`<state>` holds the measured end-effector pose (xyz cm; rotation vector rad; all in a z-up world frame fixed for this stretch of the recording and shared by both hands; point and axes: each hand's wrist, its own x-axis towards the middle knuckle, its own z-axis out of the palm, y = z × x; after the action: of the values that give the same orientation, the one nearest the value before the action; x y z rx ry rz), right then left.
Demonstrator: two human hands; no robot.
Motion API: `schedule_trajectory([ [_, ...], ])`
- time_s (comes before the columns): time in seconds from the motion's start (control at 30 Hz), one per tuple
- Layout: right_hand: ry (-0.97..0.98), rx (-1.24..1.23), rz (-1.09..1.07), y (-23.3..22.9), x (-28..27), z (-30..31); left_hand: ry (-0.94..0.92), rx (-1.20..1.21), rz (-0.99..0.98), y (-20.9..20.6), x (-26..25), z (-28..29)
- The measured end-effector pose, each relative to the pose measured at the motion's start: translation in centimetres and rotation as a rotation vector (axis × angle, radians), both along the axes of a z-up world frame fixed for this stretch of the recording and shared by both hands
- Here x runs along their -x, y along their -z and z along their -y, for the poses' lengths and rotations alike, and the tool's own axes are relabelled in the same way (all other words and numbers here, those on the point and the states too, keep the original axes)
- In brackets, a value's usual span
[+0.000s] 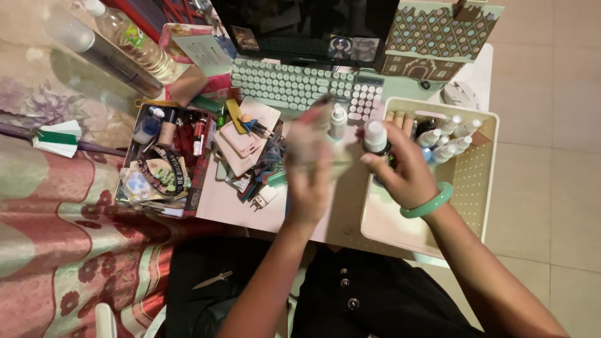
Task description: Organizing and cleaning various cosmetic bottles and containers into a storage basket on a desk.
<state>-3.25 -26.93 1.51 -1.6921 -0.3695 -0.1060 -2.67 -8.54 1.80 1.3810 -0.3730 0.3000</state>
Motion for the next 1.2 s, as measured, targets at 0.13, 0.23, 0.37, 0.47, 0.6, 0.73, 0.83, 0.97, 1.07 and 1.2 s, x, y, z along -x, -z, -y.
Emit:
schedule_trajectory([
  [0.13,-0.006,0.106,-0.041,3.1,1.6,1.0,0.172,-0.285,0.179,-2.9,-1.3,1.7],
  [0.23,-0.044,-0.003,-0.242,5.9,2.8,1.7,0.238,-0.525,0.150,-1.8,-1.5,2.5],
  [0.37,-0.070,-0.129,-0.313,3.8,3.6,1.5,0.134,-0.652,0.147,-1.9,-1.1,3.6],
  [0.47,-0.066,-0.132,-0.338,2.9,3.9,1.8,0.071,-0.702,0.236,-2.0,-1.0,4.0],
  [0.6,-0.084,-0.116,-0.347,6.4,5.2,3.4,0.330,-0.391,-0.034,-1.1,-0.6,4.8],
  [0.73,0.016,0.010,-0.081,3.8,4.8,2.5,0.587,0.054,-0.337,-0.8,-0.4,5.3],
  [0.83,0.097,0.007,0.015,3.3,4.9,2.2,0.569,0.184,-0.445,1.2,-0.3,5.5],
  [0.97,0.105,-0.075,-0.109,4.2,5.2,2.7,0.460,0.382,-0.544,2.3,-0.4,5.5],
  [1.07,0.083,-0.065,-0.074,4.4,5.2,2.8,0.427,0.319,-0.470,0.5,0.3,5.8],
  [1.2,0.108,-0.105,-0.148,4.6,4.9,2.2,0.344,0.195,-0.443,1.8,0.1,6.6],
])
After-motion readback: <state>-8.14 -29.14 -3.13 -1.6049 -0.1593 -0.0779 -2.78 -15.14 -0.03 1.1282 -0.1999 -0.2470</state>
